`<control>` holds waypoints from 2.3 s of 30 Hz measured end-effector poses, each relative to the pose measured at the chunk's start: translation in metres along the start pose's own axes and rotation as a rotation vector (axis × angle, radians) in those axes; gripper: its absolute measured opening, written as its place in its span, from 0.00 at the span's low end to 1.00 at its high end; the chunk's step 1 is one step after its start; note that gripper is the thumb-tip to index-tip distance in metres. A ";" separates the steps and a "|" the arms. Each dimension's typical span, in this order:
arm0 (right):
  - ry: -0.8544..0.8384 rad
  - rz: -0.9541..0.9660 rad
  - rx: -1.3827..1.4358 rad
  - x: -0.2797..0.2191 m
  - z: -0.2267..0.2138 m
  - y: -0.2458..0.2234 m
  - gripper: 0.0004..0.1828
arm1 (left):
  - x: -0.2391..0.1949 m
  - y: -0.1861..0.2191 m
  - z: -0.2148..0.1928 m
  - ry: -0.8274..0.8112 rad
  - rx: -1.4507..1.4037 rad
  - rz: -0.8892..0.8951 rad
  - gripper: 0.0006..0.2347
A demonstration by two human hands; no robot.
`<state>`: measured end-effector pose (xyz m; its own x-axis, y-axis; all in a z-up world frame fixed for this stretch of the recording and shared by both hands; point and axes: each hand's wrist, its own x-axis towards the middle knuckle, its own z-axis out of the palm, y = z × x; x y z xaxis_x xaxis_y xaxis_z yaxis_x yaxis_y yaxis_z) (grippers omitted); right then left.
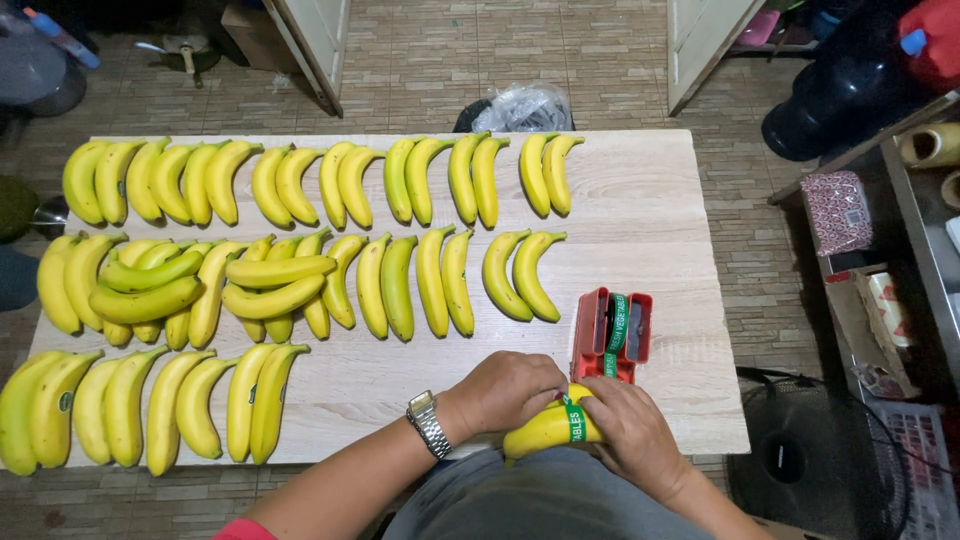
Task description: The person tapes bundles of bananas using a tape dispenser and places them into a cardboard box.
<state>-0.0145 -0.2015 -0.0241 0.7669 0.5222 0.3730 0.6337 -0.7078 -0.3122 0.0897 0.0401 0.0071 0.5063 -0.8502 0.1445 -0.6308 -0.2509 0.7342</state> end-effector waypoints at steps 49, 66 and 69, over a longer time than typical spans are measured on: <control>-0.144 0.101 -0.037 0.006 0.005 -0.005 0.40 | 0.001 0.014 -0.001 0.056 -0.120 -0.196 0.09; -0.005 0.067 -0.102 0.000 0.019 -0.008 0.33 | -0.012 0.060 -0.013 0.045 -0.022 -0.090 0.09; 0.045 0.067 -0.130 -0.002 0.024 -0.008 0.28 | -0.019 0.069 -0.013 0.135 0.023 -0.028 0.12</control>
<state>-0.0187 -0.1859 -0.0437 0.8001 0.4515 0.3949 0.5604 -0.7975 -0.2235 0.0441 0.0445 0.0636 0.5978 -0.7728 0.2132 -0.6278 -0.2859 0.7240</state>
